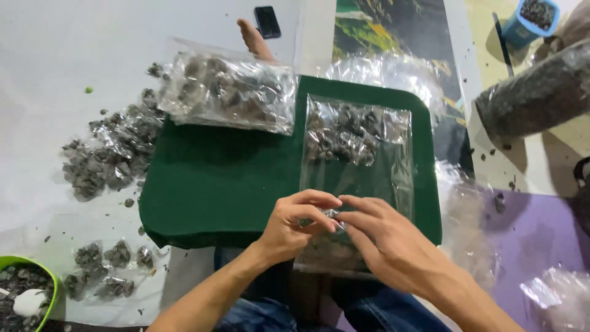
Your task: Packing small silver metal components into clear plastic bags on a green board.
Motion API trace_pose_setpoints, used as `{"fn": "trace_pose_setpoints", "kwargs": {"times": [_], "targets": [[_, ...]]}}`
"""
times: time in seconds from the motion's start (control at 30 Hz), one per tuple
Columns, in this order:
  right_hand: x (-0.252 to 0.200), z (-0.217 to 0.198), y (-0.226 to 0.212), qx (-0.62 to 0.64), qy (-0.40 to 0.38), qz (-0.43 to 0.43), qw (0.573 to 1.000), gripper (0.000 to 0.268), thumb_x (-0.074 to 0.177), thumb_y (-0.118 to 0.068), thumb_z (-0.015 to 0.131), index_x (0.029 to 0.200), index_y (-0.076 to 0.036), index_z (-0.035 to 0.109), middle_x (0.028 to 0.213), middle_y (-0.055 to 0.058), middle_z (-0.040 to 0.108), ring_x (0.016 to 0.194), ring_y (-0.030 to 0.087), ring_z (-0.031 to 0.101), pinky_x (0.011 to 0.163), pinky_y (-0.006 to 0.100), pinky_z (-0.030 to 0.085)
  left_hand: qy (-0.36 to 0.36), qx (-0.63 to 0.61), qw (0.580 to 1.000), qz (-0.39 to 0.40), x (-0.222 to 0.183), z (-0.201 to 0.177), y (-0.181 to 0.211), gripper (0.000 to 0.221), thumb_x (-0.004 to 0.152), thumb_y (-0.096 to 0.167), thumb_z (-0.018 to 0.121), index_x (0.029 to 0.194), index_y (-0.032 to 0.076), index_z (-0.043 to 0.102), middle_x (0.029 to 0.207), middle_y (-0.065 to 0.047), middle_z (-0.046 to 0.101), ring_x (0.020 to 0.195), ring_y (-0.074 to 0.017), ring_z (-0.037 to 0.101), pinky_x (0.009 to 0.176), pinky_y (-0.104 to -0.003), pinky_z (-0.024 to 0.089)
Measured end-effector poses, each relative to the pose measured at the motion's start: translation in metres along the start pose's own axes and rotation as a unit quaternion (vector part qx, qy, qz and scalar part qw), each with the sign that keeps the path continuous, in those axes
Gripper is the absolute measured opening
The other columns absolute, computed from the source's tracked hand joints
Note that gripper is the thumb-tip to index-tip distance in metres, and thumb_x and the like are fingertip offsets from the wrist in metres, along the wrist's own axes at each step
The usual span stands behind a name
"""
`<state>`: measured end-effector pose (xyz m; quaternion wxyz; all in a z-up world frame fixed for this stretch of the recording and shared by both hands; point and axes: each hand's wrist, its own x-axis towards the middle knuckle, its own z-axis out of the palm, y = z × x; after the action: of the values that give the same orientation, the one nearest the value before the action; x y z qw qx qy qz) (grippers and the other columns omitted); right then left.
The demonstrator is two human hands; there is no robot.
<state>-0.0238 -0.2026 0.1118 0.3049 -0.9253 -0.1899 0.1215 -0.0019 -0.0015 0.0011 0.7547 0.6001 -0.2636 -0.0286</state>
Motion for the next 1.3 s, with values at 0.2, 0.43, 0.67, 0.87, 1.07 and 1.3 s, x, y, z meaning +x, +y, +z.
{"fn": "trace_pose_setpoints", "kwargs": {"times": [0.2,0.43,0.67,0.87,1.07,1.3], "targets": [[0.0,0.001,0.008,-0.012,-0.075,0.048,0.996,0.048,0.087,-0.043,0.074,0.127,-0.018,0.073,0.155,0.005,0.052,0.135,0.026,0.057,0.104,0.043,0.051,0.006,-0.044,0.999,-0.018,-0.001,0.003,0.003,0.027,0.082,-0.015,0.072,0.085,0.012,0.074,0.121,-0.006,0.07,0.108,-0.0175,0.069,0.093,-0.03,0.064],[0.001,0.004,0.006,0.066,-0.089,0.065,0.992,0.048,0.088,-0.029,0.071,0.135,-0.023,0.069,0.158,0.008,0.048,0.139,0.029,0.053,0.107,0.044,0.049,-0.003,-0.144,0.989,-0.044,-0.001,0.001,-0.004,0.023,0.08,-0.017,0.074,0.083,0.005,0.076,0.121,-0.008,0.066,0.099,-0.0165,0.067,0.089,-0.029,0.061],[0.005,0.001,-0.004,0.101,0.052,0.047,0.992,0.012,0.081,-0.015,0.075,0.089,-0.009,0.081,0.114,-0.002,0.083,0.066,0.012,0.071,0.056,0.026,0.058,0.005,-0.125,0.989,-0.079,0.0,-0.001,-0.002,0.019,0.081,-0.005,0.08,0.077,0.013,0.076,0.117,-0.005,0.07,0.103,-0.0152,0.063,0.094,-0.031,0.055],[0.004,-0.001,-0.006,0.094,0.122,-0.004,0.988,0.009,0.076,-0.011,0.079,0.084,-0.007,0.08,0.103,0.0,0.084,0.064,0.012,0.072,0.056,0.025,0.057,0.017,-0.149,0.985,-0.081,0.001,-0.001,-0.001,0.018,0.084,-0.006,0.077,0.08,0.011,0.072,0.113,-0.009,0.072,0.101,-0.0168,0.064,0.088,-0.032,0.055],[0.0,0.003,0.0,0.124,0.156,0.021,0.98,0.007,0.078,-0.004,0.079,0.084,-0.007,0.078,0.089,0.007,0.084,0.074,0.019,0.078,0.065,0.029,0.063,0.032,-0.112,0.991,-0.069,0.003,0.007,0.007,0.029,0.087,0.004,0.077,0.11,0.013,0.063,0.124,-0.01,0.07,0.115,-0.0225,0.066,0.1,-0.041,0.051],[0.0,0.005,0.005,0.149,0.188,0.028,0.97,0.011,0.083,-0.004,0.078,0.091,-0.011,0.082,0.09,0.011,0.084,0.086,0.028,0.083,0.079,0.039,0.067,0.087,-0.008,0.989,-0.12,0.009,0.022,0.01,0.011,0.095,0.022,0.076,0.1,0.013,0.078,0.105,-0.004,0.081,0.108,-0.0155,0.073,0.099,-0.039,0.053]]}}
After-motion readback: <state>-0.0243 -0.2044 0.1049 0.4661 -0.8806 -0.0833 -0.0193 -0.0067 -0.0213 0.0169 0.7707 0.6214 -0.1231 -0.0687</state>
